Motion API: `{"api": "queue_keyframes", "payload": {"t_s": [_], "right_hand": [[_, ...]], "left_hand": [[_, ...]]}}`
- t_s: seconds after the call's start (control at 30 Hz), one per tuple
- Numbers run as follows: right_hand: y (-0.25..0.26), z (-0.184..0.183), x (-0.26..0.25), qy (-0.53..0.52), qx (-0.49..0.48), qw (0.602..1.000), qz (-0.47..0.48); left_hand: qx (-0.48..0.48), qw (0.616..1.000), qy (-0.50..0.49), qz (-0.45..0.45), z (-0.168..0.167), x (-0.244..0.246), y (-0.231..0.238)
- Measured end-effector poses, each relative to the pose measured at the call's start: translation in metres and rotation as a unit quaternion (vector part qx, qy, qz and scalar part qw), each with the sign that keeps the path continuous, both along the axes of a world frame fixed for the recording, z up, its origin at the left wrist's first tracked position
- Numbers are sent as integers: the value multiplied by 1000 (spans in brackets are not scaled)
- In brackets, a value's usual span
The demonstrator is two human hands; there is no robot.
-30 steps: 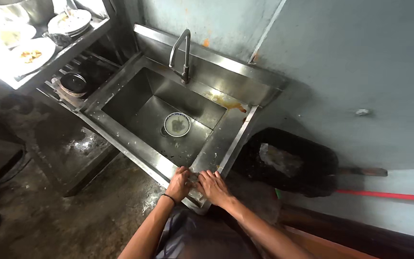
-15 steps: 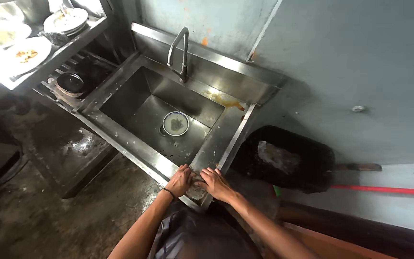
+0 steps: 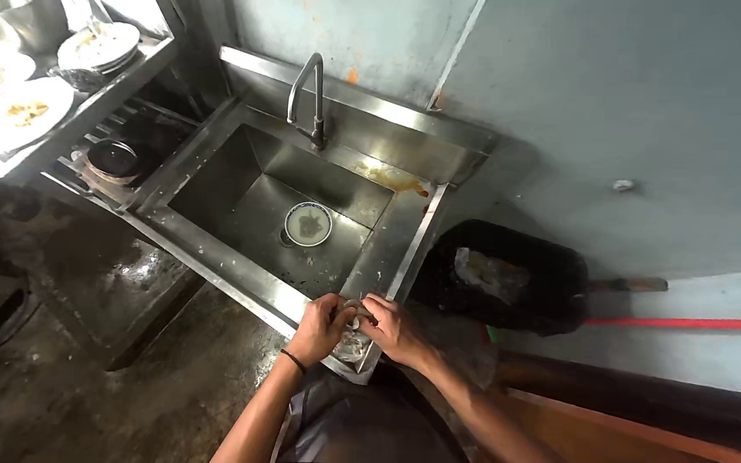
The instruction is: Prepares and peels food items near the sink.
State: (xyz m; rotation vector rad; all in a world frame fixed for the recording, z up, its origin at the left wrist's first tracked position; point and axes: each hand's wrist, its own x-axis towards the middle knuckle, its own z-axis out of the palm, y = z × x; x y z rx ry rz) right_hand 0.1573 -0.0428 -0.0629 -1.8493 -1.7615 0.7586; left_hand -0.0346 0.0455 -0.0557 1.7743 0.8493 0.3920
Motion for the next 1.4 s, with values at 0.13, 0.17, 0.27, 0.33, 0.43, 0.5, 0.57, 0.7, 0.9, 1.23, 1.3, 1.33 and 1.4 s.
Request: {"api": "queue_keyframes", "payload": {"t_s": [0.13, 0.17, 0.27, 0.33, 0.43, 0.5, 0.57, 0.7, 0.9, 1.23, 1.3, 1.33, 1.4], "right_hand": [[5, 28, 7, -125, 79, 989, 23], [6, 36, 8, -129, 81, 988, 26], [10, 49, 11, -120, 121, 985, 22], [12, 51, 14, -124, 144, 981, 23], [14, 57, 14, -104, 147, 983, 37], [14, 63, 12, -64, 124, 990, 38], [14, 70, 11, -15, 92, 995, 34], [14, 72, 3, 57, 70, 996, -11], [7, 66, -8, 321, 81, 939, -90], [-55, 72, 186, -158, -110, 879, -437], [-49, 95, 177, -119, -92, 903, -403], [-44, 106, 155, -65, -63, 930, -356], [-30, 118, 102, 75, -5, 972, -225]], "left_hand": [[89, 995, -30, 26, 28, 9, -3], [102, 994, -26, 40, 33, 10, -4], [133, 989, -31, 57, 42, 16, -3], [155, 985, -49, 54, 43, 18, -3], [159, 982, -81, 69, 45, 19, -6], [139, 981, -108, 76, 45, 17, -8], [110, 982, -133, 79, 45, 16, -9], [83, 976, -185, 77, 46, 14, -11], [8, 957, -275, 89, 59, 19, -4], [-38, 944, -307, 113, 77, 9, 7], [-26, 953, -284, 98, 77, 10, 6], [-18, 959, -270, 88, 77, 12, 5], [3, 966, -251, 58, 79, 18, 4]]}}
